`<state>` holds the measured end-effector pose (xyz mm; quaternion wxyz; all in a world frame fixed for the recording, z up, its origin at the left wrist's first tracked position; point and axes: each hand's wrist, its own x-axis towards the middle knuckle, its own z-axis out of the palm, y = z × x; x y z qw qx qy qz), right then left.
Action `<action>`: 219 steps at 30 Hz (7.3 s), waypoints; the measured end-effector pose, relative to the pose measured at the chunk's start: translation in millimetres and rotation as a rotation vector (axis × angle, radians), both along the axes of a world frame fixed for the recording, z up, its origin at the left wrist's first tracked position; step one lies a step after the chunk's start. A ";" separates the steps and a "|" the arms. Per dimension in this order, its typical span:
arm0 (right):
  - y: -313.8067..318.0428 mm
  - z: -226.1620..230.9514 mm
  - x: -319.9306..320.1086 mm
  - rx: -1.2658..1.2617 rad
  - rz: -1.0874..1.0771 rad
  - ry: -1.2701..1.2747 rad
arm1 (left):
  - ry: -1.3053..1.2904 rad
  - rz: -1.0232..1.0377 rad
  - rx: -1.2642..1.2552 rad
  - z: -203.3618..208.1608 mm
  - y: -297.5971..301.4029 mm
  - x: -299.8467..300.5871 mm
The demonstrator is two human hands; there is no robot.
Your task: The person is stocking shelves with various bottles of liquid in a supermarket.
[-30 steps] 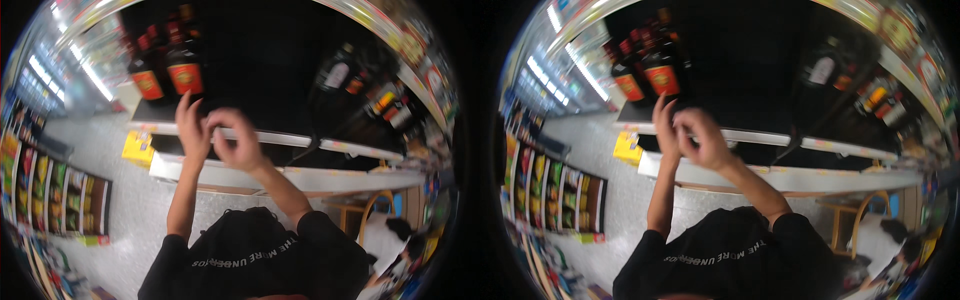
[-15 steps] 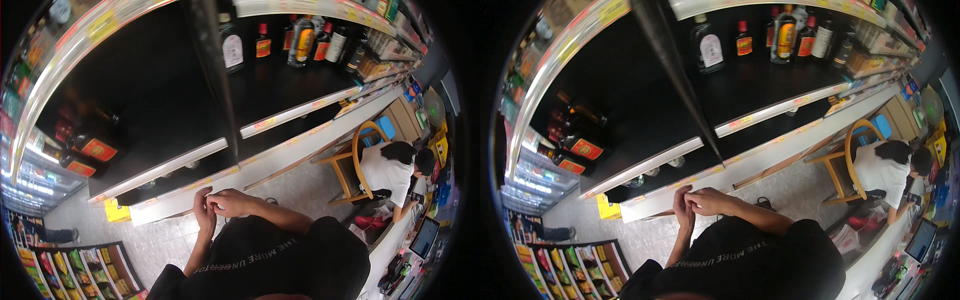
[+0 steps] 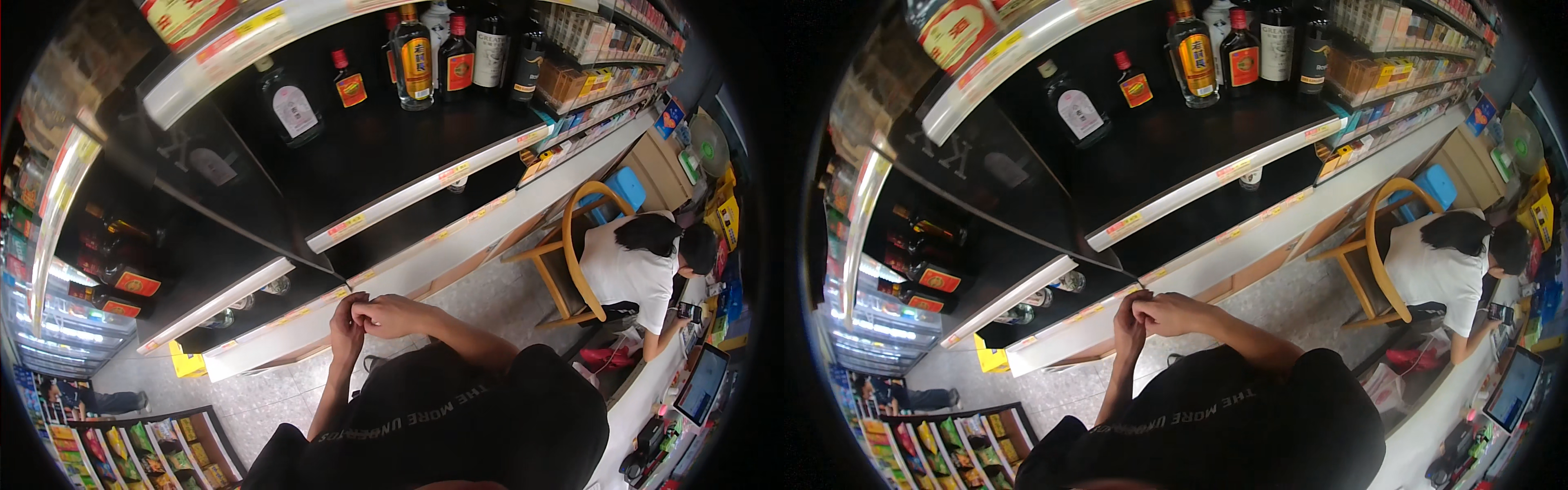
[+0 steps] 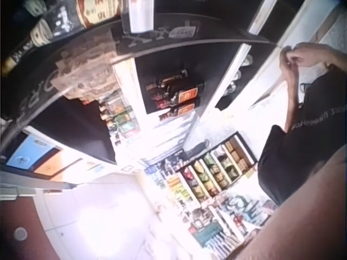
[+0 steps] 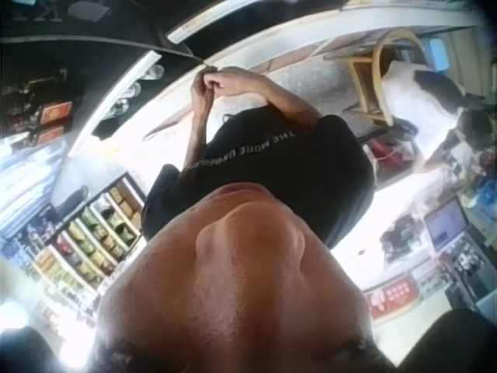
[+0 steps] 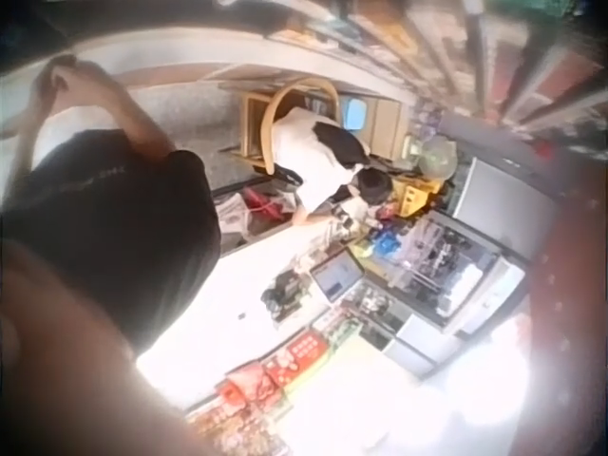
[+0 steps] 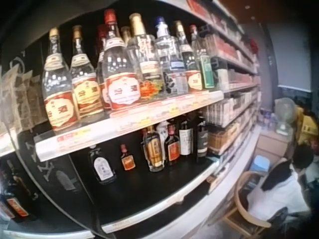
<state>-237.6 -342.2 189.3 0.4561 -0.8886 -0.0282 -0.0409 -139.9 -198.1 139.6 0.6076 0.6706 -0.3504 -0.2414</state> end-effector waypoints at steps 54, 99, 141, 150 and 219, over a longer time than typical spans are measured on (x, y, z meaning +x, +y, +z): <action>-310.2 243.5 124.3 0.070 -0.384 -0.683 | 0.233 0.048 0.087 -15.9 -80.0 -115.4; 86.6 204.7 123.1 0.587 0.487 -0.863 | 0.257 0.495 -0.651 93.7 111.5 33.9; 79.0 229.3 540.5 0.021 -0.201 -0.558 | -0.483 0.004 1.247 -139.8 180.5 125.3; 80.0 221.9 544.6 -0.002 -0.236 -0.760 | -0.480 0.033 1.228 -125.0 185.3 119.8; -226.8 200.1 244.9 -0.028 -0.438 -0.770 | -0.499 0.070 0.364 -116.3 18.7 -95.1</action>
